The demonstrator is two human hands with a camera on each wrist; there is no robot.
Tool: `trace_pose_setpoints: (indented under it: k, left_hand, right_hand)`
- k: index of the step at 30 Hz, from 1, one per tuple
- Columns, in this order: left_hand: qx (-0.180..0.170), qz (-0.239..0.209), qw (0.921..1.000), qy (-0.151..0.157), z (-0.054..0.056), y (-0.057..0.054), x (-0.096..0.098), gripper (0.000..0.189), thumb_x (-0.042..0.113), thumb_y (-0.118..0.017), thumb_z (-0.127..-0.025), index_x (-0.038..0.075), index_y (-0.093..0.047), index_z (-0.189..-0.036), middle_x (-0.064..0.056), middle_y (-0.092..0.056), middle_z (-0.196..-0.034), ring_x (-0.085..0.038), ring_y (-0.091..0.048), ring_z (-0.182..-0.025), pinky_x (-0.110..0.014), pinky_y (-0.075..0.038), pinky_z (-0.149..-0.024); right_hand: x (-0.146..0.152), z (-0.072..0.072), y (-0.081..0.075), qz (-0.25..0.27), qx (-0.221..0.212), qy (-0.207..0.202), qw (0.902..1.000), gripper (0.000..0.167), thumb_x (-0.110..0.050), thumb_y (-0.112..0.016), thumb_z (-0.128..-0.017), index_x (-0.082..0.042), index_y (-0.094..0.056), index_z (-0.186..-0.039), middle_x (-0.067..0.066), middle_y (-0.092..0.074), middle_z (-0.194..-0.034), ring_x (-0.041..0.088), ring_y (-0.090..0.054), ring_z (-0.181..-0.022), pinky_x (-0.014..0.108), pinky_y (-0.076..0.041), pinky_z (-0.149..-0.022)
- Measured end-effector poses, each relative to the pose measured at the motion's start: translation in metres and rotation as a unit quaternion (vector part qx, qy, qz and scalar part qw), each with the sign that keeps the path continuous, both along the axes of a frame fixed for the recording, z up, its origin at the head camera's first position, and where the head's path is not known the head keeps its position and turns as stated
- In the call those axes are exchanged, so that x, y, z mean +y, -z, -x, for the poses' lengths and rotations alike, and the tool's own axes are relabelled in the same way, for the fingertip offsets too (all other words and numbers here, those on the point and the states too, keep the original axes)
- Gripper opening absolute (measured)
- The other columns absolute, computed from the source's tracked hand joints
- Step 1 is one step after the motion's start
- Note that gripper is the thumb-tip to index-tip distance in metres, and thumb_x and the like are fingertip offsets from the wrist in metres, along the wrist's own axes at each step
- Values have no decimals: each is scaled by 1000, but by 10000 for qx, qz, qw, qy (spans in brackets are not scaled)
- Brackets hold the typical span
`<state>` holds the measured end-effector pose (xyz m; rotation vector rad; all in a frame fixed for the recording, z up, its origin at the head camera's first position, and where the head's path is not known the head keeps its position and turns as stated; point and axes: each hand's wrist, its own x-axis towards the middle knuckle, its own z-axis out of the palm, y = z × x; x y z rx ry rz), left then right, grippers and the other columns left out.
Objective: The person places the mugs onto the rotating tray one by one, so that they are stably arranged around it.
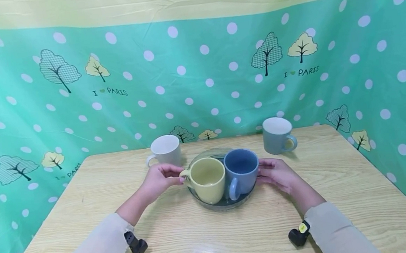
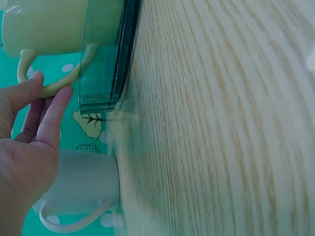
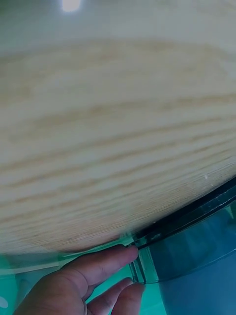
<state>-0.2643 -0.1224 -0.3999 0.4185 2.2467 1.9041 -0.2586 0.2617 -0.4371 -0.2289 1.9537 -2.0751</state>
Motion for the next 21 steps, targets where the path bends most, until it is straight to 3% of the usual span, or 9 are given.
trace_pose_setpoints:
  k: [8, 21]
  left_hand:
    - [211, 143, 9997, 34, -4, 1, 3, 27, -10, -77, -74, -8, -70, -100, -12, -71, -88, -16, -65, -79, -30, -62, -73]
    - [319, 140, 9993, 132, -10, 2, 6, 27, -10, -78, -74, -9, -69, -100, -14, -70, -87, -17, -65, -77, -30, -62, -71]
  right_hand:
    - [0, 2, 4, 5, 177, -81, 9998, 52, 7, -52, -95, 19, -30, -141, 4, -64, -111, 16, -66, -99, 33, -58, -89]
    - [0, 3, -1, -3, -189, -86, 9998, 57, 1, -53, -97, 15, -26, -145, 5, -62, -113, 18, -64, -98, 41, -58, -88]
